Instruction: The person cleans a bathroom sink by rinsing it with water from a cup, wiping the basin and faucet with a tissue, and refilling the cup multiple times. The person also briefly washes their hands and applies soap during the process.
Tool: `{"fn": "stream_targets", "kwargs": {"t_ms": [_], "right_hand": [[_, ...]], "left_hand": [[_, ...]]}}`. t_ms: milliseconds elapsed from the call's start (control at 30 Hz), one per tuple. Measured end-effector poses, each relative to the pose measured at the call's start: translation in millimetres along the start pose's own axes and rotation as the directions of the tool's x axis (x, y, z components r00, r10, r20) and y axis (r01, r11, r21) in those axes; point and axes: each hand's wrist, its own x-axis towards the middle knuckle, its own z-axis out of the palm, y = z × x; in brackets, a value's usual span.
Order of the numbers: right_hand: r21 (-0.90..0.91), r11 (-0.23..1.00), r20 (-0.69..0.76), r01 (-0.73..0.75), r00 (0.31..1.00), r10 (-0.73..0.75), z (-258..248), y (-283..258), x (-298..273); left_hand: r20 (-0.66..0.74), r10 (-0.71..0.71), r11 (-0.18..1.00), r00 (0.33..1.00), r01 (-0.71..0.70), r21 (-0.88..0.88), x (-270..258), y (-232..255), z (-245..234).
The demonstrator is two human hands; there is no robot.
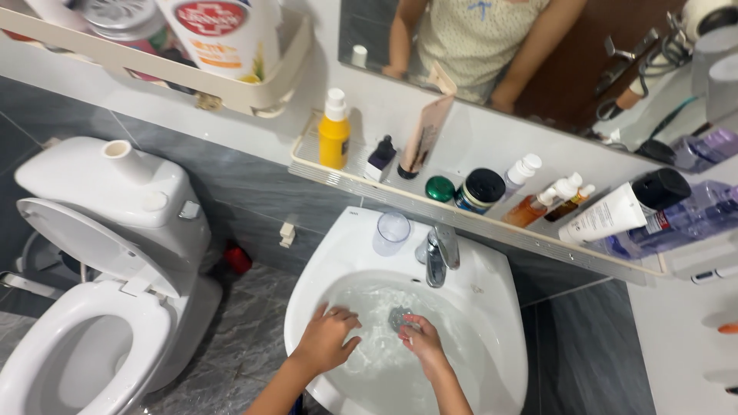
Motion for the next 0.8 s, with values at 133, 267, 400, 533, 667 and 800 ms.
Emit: {"fn": "stream_targets", "kwargs": {"t_ms": [133,267,400,533,667,800], "right_hand": [[0.252,0.967,0.186,-0.035,0.983,-0.013,7.7,10.5,12.0],[-0.288,0.941,0.191,0.179,0.973,-0.127,21.2,35.4,32.2],[-0.31,0.926,0.145,0.216,0.973,-0.178,27.3,33.3,36.0],[0.211,0.977,0.191,0.027,0.979,-0.068,46.6,-12.6,15.7],[0.614,0.751,0.348,-0.241,0.937,0.016,92.2,-84.7,-30.5],[0.708,0.666,0.469,-0.235,0.861,-0.194,152.8,-191.5,-79.5]], "left_hand": [[0.366,-0.276,0.649,0.889,0.453,-0.611,6.5,-28.9,-9.7],[0.131,-0.239,0.862,0.962,0.273,-0.427,-4.8,-53.3,-0.8],[0.166,-0.08,0.994,0.983,0.09,-0.057,-10.5,-54.5,-28.5],[-0.039,-0.098,0.932,0.994,0.078,-0.354,10.1,-41.6,-124.0],[-0.628,0.065,0.92,0.775,-0.291,-0.264,34.1,-28.1,-258.7],[-0.871,0.302,0.931,0.388,-0.316,0.182,59.8,-4.8,-386.3]]}}
